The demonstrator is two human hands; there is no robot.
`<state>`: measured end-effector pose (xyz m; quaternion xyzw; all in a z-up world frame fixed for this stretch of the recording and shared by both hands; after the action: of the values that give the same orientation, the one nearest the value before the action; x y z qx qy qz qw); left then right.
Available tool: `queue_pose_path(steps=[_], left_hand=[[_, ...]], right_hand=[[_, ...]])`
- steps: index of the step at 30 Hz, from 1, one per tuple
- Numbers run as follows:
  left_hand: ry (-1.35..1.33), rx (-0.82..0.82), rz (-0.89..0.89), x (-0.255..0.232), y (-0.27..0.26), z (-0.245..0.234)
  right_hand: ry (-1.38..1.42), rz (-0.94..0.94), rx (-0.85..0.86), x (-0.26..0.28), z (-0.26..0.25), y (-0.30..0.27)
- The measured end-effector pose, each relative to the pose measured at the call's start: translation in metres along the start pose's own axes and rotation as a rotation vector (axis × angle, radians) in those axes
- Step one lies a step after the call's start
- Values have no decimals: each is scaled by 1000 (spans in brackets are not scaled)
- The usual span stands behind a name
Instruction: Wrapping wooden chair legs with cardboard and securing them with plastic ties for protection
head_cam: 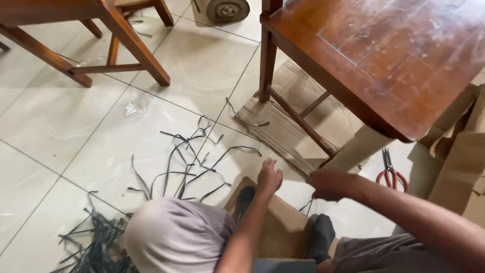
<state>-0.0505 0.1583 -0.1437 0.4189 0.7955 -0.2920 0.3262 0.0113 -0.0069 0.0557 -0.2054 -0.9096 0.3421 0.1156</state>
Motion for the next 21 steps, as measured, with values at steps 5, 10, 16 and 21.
queue_pose_path(steps=[5, 10, 16, 21], left_hand=[[197, 54, 32, 2, 75, -12], [409, 62, 21, 11, 140, -41], [783, 227, 203, 50, 194, -16], [821, 237, 269, 67, 217, -10]], right_hand=[[16, -24, -77, 26, -29, -22], [227, -108, -230, 43, -57, -44], [389, -21, -208, 34, -74, -46], [321, -2, -248, 15, -53, -31]])
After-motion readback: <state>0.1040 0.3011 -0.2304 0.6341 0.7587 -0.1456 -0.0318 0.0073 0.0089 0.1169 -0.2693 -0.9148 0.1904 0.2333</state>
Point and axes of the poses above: each hand's wrist, its own y-axis towards the middle knuckle, its own z-axis out of the palm, x = y × z, the point moved 2 cm from there along y, towards the middle knuckle, and after that the axes turned 9 degrees about -x, right-handed, at the moved point
